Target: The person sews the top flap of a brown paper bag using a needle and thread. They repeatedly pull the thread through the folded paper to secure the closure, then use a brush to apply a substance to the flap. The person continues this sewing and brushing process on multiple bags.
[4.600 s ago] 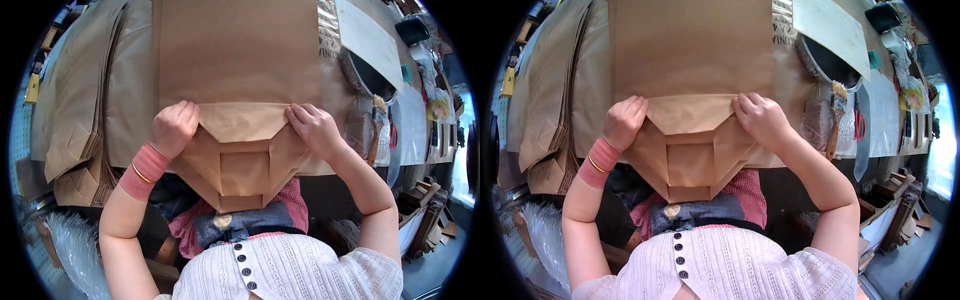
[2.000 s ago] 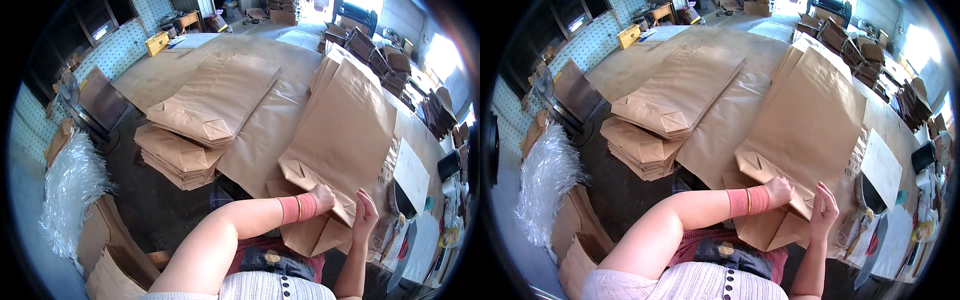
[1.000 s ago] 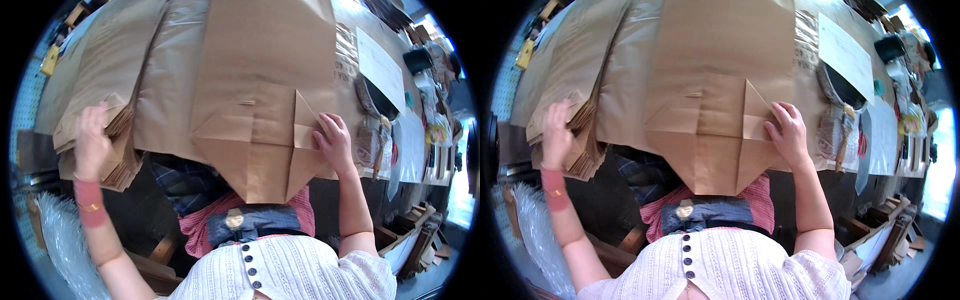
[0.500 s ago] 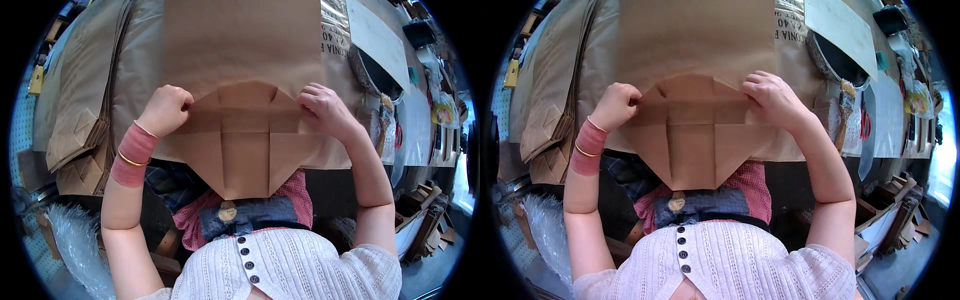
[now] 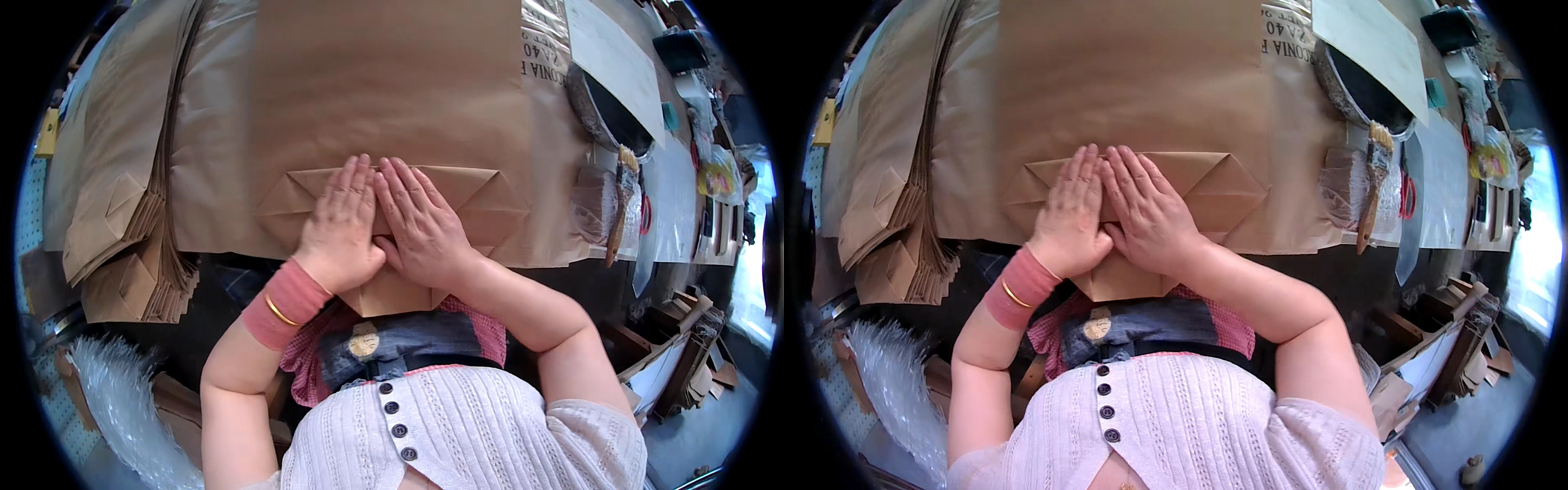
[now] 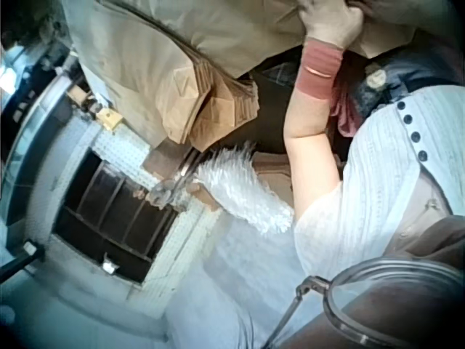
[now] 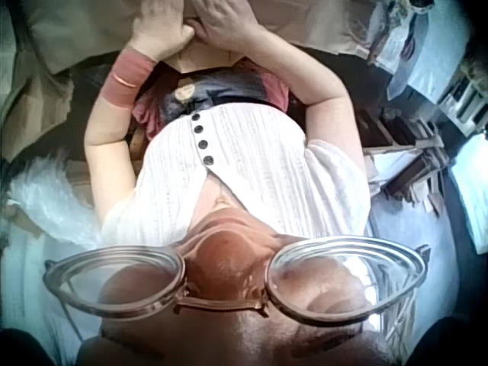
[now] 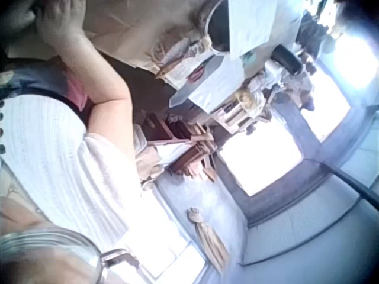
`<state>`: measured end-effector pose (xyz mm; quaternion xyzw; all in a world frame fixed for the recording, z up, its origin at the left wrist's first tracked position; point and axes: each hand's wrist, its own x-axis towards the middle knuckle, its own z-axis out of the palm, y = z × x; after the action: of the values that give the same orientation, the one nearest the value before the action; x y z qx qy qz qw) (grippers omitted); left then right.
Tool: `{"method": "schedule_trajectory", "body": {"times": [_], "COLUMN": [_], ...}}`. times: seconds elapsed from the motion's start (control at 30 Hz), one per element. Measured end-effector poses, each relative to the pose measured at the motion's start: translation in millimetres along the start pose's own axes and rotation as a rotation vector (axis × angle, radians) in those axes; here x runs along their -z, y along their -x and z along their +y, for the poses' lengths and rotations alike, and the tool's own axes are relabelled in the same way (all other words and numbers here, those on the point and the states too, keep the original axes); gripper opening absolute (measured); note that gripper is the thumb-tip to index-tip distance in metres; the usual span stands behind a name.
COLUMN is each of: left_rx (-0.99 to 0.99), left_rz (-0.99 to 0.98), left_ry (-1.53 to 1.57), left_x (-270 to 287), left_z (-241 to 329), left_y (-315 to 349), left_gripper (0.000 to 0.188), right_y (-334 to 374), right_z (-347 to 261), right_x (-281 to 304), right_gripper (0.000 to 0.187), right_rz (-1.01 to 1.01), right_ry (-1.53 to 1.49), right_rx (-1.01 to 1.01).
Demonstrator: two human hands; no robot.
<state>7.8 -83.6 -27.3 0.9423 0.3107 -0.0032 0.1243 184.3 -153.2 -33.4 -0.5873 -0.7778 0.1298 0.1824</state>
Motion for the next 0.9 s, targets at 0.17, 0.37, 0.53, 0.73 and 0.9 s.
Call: {"method": "schedule_trajectory", "body": {"times": [0.17,0.37,0.53,0.73,0.9], "left_rx": [0.179,-0.056,0.078,0.130,0.093], "left_rz": [0.054,0.112,0.522,0.726,0.625], "left_ry": [-0.031,0.562,0.451,0.338,0.490], "left_x": [4,19,31,13,16], "left_z": [-56,-78,-46,-23,-37], "left_y": [27,13,-33,-39,-34], "left_gripper": [0.120,0.074,0.049,0.034,0.033], "right_y": [42,32,18,-12,-12], "right_z": [29,42,13,-16,-12], "right_x": [22,51,44,23,21], "right_gripper": [0.095,0.058,0.021,0.023,0.024], "right_rz": [0.023,0.291,0.365,0.365,0.351], "right_ry": [0.173,-0.707,-0.568,-0.591,-0.667], "right_rx": [-0.303,-0.219,-0.277,-0.177,-0.206]}}
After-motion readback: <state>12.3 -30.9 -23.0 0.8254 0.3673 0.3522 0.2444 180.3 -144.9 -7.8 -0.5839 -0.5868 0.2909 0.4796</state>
